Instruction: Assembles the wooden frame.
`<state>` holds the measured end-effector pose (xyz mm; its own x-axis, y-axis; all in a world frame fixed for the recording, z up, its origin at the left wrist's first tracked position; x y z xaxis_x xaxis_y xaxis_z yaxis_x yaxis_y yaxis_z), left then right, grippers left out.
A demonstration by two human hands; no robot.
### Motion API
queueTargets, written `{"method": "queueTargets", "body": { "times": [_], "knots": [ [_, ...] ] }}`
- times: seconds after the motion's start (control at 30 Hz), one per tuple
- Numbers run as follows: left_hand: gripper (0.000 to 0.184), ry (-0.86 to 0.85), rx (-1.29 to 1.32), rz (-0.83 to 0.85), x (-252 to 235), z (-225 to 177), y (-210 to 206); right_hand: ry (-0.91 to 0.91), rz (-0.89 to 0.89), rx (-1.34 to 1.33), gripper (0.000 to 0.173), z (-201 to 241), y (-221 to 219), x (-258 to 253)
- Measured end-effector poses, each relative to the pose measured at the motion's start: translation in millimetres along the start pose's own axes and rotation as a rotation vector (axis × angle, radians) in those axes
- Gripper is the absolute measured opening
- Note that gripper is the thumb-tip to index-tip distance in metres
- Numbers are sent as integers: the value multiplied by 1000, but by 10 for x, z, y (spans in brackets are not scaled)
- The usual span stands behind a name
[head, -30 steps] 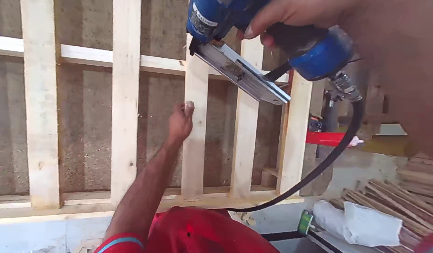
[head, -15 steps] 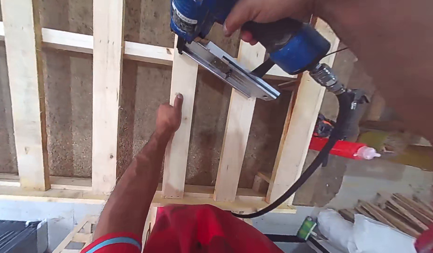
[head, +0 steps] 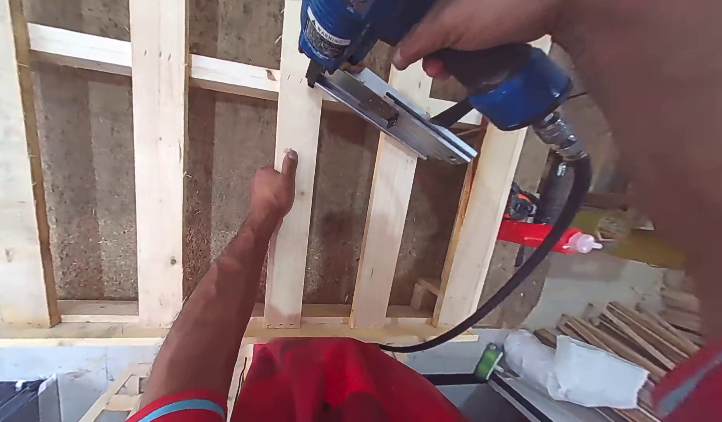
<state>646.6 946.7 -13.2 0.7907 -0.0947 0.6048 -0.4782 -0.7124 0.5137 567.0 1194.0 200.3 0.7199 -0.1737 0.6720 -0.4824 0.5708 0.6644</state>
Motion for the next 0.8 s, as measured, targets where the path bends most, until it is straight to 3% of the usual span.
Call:
{"method": "queueTargets", "body": {
  "times": [0.3,0.5,0.8],
  "knots": [
    [85,-20,-14,-15,37,-23,-13,-112,-94,-78,14,-889,396,519],
    [88,3,-110,-43,47,-57,-14,-128,-121,-112,30,-1215,471,553],
    [88,33,-109,-104,70,-93,-29,-123,-77,-61,18,-1543,468,398]
  ]
}}
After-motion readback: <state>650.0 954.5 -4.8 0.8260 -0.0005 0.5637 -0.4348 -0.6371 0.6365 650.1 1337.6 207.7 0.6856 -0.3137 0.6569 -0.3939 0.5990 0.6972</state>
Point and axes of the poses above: each hand's wrist, its own x-axis away from the middle knuckle, its own y-axis out of the back of the hand, z = x × y, the point moved 2 cm from there along -x, towards the middle knuckle, and after that the axes turned 6 degrees about -y, right-handed, at the moved point
